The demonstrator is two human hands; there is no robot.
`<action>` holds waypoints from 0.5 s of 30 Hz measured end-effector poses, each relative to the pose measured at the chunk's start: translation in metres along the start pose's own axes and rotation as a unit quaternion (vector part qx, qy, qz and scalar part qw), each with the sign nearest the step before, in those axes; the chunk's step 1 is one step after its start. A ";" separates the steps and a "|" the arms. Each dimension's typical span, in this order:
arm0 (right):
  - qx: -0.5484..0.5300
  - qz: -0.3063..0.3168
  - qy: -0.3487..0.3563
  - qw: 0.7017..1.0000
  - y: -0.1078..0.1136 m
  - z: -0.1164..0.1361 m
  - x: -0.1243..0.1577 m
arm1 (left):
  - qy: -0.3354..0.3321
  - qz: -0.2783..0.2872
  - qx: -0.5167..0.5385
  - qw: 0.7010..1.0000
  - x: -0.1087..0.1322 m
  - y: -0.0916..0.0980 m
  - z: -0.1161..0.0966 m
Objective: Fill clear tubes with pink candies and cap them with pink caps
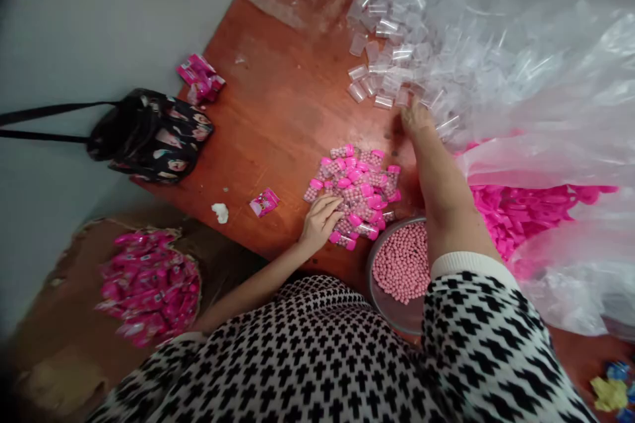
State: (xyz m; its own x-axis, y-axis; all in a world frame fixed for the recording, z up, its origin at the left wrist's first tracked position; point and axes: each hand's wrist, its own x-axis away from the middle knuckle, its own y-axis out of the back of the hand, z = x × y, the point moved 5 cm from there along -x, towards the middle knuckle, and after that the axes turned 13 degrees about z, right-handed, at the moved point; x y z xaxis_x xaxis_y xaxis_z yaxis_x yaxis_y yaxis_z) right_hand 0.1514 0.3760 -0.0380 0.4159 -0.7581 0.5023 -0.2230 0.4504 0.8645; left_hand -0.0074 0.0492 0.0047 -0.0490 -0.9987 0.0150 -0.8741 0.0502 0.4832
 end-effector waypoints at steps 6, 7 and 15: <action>-0.026 -0.032 0.036 0.998 0.017 0.030 0.048 | 0.013 -0.005 0.039 0.999 0.018 0.007 -0.011; -0.035 -0.039 0.048 0.997 0.018 0.037 0.065 | 0.020 -0.007 0.050 0.999 0.019 0.006 -0.014; -0.357 -0.065 0.209 0.908 -0.004 0.076 0.263 | 0.042 0.025 0.259 0.965 0.007 -0.040 -0.061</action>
State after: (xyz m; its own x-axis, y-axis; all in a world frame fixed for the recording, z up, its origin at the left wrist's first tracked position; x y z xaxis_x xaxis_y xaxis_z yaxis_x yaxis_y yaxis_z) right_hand 0.1942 0.1390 0.0922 0.7303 -0.6477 0.2174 0.4171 0.6747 0.6089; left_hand 0.0564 0.0397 0.0387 -0.0762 -0.9912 0.1082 -0.9970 0.0743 -0.0218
